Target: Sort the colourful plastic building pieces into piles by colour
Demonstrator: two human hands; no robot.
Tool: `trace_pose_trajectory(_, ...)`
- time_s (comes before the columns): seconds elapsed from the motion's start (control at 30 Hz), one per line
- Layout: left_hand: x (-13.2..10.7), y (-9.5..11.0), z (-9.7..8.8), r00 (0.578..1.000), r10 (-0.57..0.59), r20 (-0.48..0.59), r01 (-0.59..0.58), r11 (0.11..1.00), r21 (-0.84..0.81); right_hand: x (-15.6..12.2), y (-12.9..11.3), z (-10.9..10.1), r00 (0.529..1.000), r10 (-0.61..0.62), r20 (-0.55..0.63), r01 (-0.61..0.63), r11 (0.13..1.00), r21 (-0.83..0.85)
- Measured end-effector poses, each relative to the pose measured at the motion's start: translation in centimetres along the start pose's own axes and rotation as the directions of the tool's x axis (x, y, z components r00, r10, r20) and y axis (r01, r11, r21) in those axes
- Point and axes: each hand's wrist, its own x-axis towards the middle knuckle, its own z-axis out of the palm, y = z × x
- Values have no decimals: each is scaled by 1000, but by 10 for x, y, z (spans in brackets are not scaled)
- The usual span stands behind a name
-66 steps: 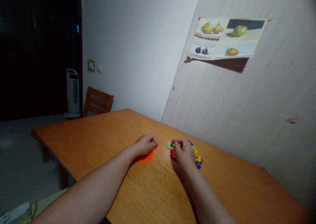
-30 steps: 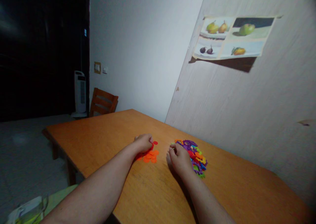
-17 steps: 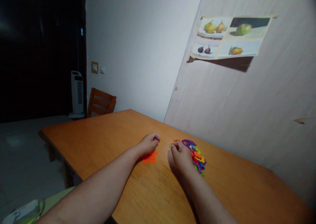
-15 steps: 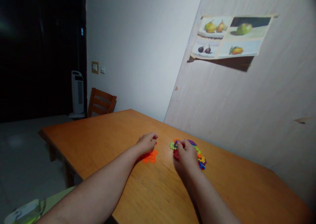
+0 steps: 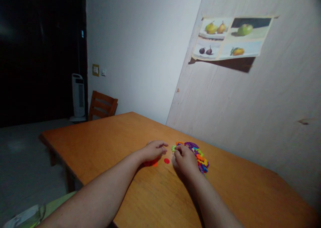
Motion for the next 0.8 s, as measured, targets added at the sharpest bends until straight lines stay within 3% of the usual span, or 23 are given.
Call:
trace_pose_trajectory(0.1, 4, -3, -5, 993, -43, -108, 29, 992, -122, -8, -14, 4, 987, -39, 156, 49, 997, -57)
trace_pose_trajectory(0.2, 5, -7, -13, 981, -84, -175, 66, 992, -108, -13, -19, 7, 961, -37, 273, 71, 991, -114)
trace_pose_trajectory(0.33, 3, -6, -23, 975, -110, -191, 120, 992, 38, -11, -15, 11, 946, 4, 325, 28, 995, -93)
trace_pose_trajectory(0.47, -6, 3, -28, 985, -88, -147, 132, 937, 324, -10, -8, 18, 935, 59, 350, -63, 998, -1)
trace_pose_trajectory(0.63, -18, 21, -27, 997, -25, -72, 63, 802, 594, -10, -6, 24, 958, 7, 285, -44, 992, 122)
trace_pose_trajectory(0.8, -24, 28, -25, 996, -56, -75, 92, 748, 657, 2, 2, 1, 997, 77, -22, -75, 993, 96)
